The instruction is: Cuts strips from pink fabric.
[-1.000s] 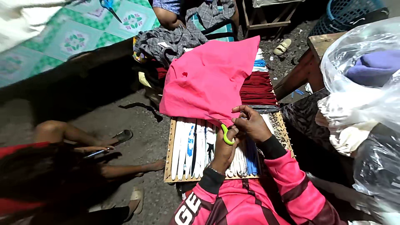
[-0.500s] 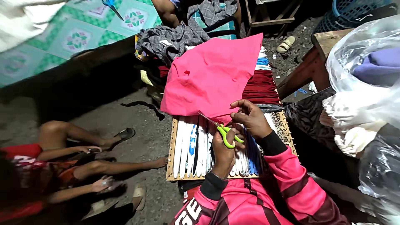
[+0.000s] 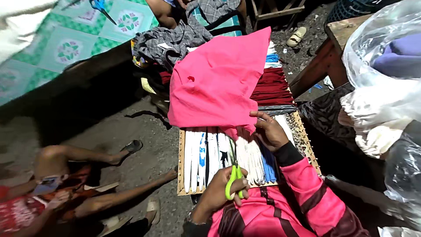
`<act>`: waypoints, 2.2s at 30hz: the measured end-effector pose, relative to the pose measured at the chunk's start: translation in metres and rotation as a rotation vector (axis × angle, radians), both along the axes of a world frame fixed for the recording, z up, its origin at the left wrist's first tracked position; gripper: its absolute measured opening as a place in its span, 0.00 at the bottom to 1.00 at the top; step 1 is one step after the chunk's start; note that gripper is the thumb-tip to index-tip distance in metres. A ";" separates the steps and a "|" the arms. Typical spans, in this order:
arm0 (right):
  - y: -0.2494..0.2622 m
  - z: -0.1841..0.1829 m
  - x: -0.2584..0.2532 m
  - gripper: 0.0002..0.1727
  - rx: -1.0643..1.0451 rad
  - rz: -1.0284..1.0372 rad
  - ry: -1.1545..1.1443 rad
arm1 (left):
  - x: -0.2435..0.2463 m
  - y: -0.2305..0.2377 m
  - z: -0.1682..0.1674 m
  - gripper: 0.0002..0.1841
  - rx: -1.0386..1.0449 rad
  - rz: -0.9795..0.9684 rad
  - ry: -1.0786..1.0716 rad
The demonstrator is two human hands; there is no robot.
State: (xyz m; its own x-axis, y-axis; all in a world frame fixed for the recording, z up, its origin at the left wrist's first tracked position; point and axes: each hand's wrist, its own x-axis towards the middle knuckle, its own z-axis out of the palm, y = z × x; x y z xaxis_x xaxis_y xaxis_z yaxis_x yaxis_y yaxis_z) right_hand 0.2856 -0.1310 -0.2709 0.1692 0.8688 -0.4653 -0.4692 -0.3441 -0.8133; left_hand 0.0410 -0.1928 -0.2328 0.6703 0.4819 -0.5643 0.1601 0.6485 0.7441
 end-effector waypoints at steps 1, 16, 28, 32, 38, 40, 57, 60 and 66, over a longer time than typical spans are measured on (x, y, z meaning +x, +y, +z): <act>-0.003 -0.003 -0.003 0.19 -0.018 -0.015 0.036 | -0.007 0.006 0.006 0.21 0.068 -0.075 0.065; 0.015 0.048 0.006 0.36 0.209 0.045 -0.154 | 0.010 0.169 -0.014 0.16 1.103 -0.137 0.967; -0.027 0.008 -0.013 0.38 0.008 0.182 -0.180 | -0.059 0.126 0.037 0.24 0.879 -0.387 0.963; -0.035 0.005 -0.010 0.38 -0.019 0.144 -0.194 | -0.058 0.090 0.037 0.29 0.748 -0.251 0.780; -0.042 0.006 -0.012 0.37 0.001 0.114 -0.135 | -0.039 0.051 0.035 0.21 0.248 -0.430 0.297; -0.045 0.007 -0.013 0.37 0.009 0.098 -0.109 | -0.029 0.040 0.030 0.19 0.066 -0.472 0.240; -0.064 0.007 -0.023 0.47 0.165 0.015 -0.081 | -0.003 0.062 0.018 0.18 0.140 -0.385 0.271; -0.063 0.004 -0.021 0.41 0.164 -0.039 -0.067 | -0.006 0.059 0.020 0.20 0.103 -0.372 0.185; -0.042 0.020 -0.012 0.29 0.198 -0.024 -0.219 | -0.011 0.054 0.020 0.24 -0.013 -0.314 -0.085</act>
State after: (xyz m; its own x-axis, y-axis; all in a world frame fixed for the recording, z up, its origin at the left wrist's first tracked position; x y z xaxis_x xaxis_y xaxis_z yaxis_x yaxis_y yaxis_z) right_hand 0.2738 -0.1729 -0.2505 0.2683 0.9338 -0.2368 -0.2808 -0.1593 -0.9465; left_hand 0.0298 -0.1386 -0.2129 0.8301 0.2374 -0.5045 0.2911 0.5872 0.7553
